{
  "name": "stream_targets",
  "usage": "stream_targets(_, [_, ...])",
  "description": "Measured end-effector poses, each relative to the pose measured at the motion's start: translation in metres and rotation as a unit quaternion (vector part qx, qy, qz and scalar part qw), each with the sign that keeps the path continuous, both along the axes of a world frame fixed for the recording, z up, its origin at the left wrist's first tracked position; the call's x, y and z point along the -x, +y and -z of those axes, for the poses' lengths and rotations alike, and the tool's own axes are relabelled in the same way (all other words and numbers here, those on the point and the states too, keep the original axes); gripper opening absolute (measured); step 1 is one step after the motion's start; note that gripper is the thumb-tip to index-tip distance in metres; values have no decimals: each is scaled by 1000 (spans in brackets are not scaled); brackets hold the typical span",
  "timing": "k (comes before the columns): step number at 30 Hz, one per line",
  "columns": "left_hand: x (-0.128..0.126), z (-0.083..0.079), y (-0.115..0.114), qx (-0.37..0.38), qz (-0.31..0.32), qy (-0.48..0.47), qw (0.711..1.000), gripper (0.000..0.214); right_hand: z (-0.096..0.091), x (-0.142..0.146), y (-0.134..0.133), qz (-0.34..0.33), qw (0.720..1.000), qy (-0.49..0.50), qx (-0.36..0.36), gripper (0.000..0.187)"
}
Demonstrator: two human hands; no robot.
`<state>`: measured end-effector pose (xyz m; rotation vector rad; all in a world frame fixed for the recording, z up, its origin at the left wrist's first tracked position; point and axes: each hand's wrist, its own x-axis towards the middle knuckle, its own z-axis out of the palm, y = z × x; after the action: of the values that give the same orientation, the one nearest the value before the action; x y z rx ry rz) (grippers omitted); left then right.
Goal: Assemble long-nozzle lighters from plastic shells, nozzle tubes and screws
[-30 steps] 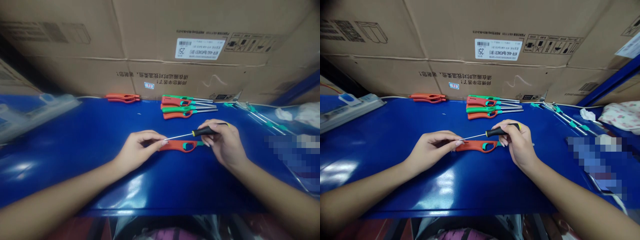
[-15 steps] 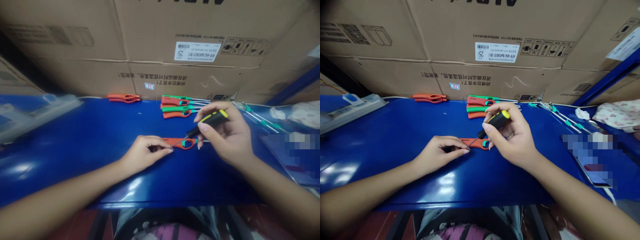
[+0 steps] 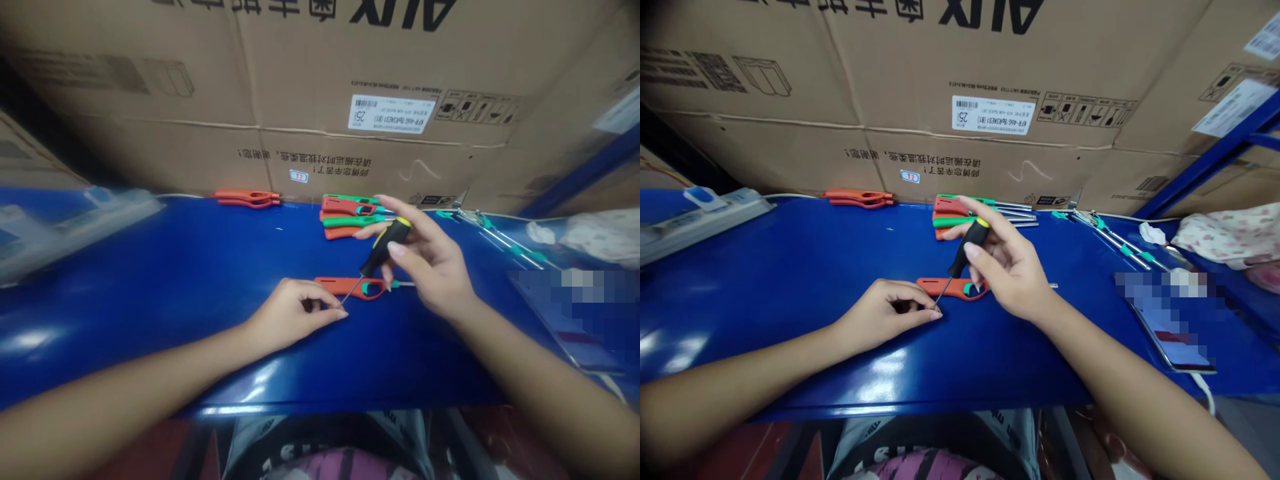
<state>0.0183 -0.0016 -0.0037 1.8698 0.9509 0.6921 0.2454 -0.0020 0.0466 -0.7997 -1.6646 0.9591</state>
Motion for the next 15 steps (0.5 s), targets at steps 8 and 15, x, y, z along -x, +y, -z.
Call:
stream_targets(8, [-1,2,-1,-39,19,18,999,12,11,5,6,-6,998,48,36,59])
stream_targets(15, [7,-12,7,-83,-53,-2,995,31,11,-1,11,55,997,43,-40,34])
